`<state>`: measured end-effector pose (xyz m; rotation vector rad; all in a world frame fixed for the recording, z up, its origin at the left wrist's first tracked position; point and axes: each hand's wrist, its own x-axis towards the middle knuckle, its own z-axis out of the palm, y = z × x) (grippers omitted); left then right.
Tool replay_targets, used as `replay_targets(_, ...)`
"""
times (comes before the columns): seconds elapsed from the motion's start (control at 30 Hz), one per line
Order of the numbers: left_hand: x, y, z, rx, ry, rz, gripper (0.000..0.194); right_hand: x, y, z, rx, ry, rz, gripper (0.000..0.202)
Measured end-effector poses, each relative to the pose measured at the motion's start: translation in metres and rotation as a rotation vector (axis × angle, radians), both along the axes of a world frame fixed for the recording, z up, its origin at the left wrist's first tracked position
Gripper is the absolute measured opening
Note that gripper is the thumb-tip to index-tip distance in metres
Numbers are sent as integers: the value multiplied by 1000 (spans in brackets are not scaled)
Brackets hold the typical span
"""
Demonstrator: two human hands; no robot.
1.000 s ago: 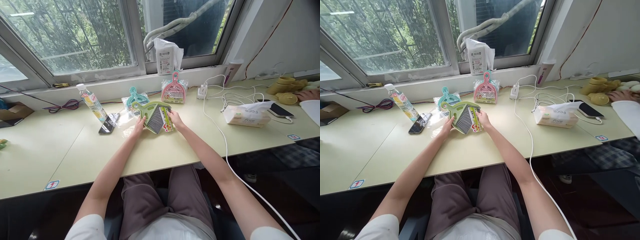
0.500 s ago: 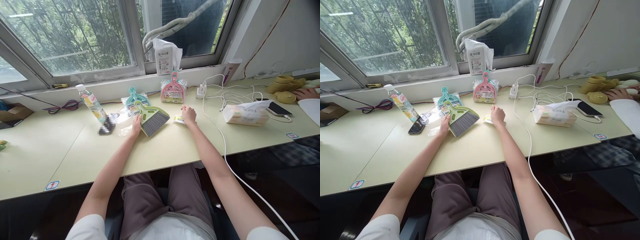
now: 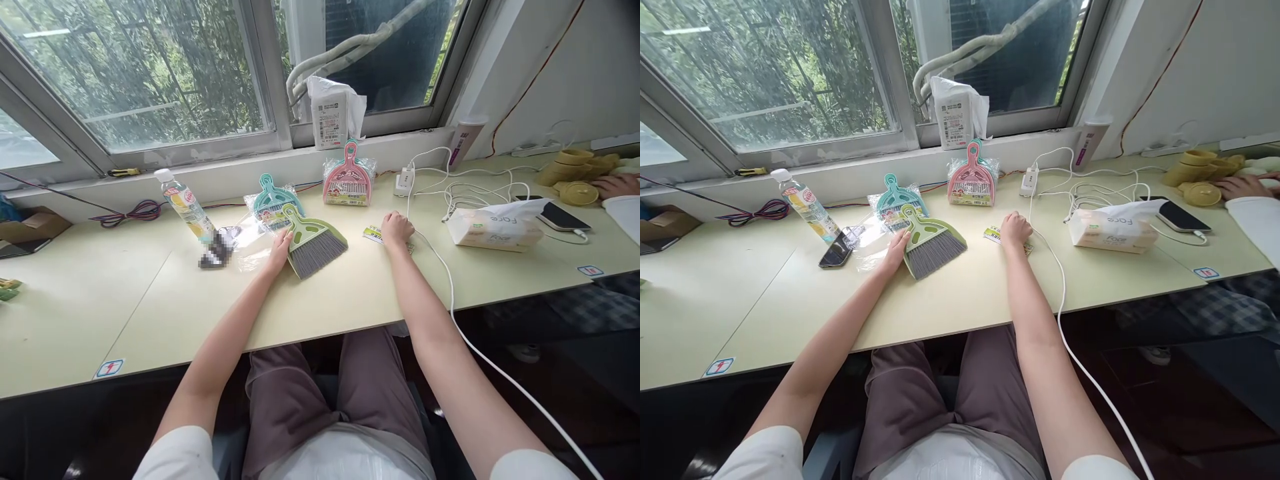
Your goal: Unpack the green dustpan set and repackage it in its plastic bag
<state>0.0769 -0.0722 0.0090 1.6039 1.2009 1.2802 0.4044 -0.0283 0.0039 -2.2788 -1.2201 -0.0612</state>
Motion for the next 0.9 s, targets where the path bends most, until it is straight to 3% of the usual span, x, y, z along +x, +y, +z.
replay_targets(0.37,1,-2,2,-19,2,-40,42,28,-2,3,-33,70,-152,30)
replay_targets(0.63,1,-2,3,-61,18,-39,40,32,-11,10,122,55,-221,35)
replay_targets(0.73,0,-1,2,-82,23,-32,39,17,-21,26,287,-28,-80,42)
replay_targets(0.9,1,-4,-2,-5,73,26,46,-60,-41,38,395,-107,532,40)
